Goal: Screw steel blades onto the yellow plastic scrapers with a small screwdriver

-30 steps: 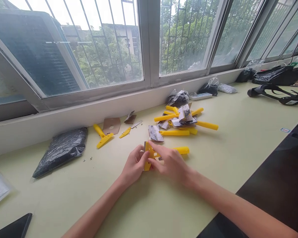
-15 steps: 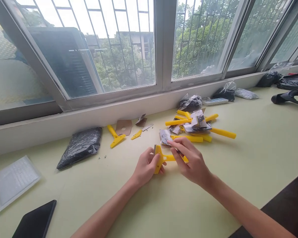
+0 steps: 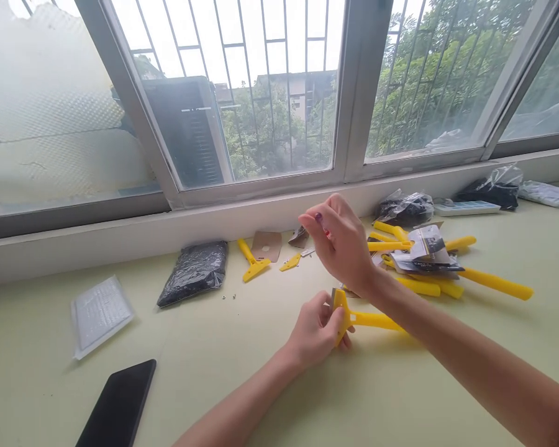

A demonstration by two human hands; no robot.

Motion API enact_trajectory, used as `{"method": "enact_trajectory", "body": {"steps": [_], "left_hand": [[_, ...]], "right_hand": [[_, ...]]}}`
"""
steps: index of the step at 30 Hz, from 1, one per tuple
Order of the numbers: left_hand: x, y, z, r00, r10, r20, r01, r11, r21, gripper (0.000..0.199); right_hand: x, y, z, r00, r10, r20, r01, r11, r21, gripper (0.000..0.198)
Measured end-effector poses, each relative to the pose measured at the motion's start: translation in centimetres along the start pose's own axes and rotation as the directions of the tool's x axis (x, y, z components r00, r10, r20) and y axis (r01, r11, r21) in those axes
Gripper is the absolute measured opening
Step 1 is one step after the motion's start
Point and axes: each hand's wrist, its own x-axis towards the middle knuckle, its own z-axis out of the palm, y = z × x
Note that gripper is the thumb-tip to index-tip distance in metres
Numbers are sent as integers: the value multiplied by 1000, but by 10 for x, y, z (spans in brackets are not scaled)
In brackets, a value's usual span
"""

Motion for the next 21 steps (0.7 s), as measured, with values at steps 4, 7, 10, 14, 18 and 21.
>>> {"method": "enact_trajectory", "body": {"steps": [4,7,10,14,18,21], "left_hand": [[1,-2,0,1000,5,3,-5,1000,-13,41],[2,0,1,1000,6,-6,-6,1000,-23,44],[2,2,2,1000,-7,-5,7,1000,-31,46],[2,1,2,1000,-9,2,9,999,-38,47],[2,-1,2,1000,-23,-5,23,998,-52,49],[3,-1,1,999,-39,-10,38,998,-59,50]], "right_hand": [[13,25,39,975,94,199,-95,995,-7,53],[-7,53,59,899,284,335,-292,956,-28,62],[-35,76,68,818,402,410,-450,893,23,62],[-58,88,76,804,427,414,-518,844,135,60],[-65,90,86,812,439,386,-531,829,176,59],[-69,93,90,807,443,390,-537,825,175,60]]}}
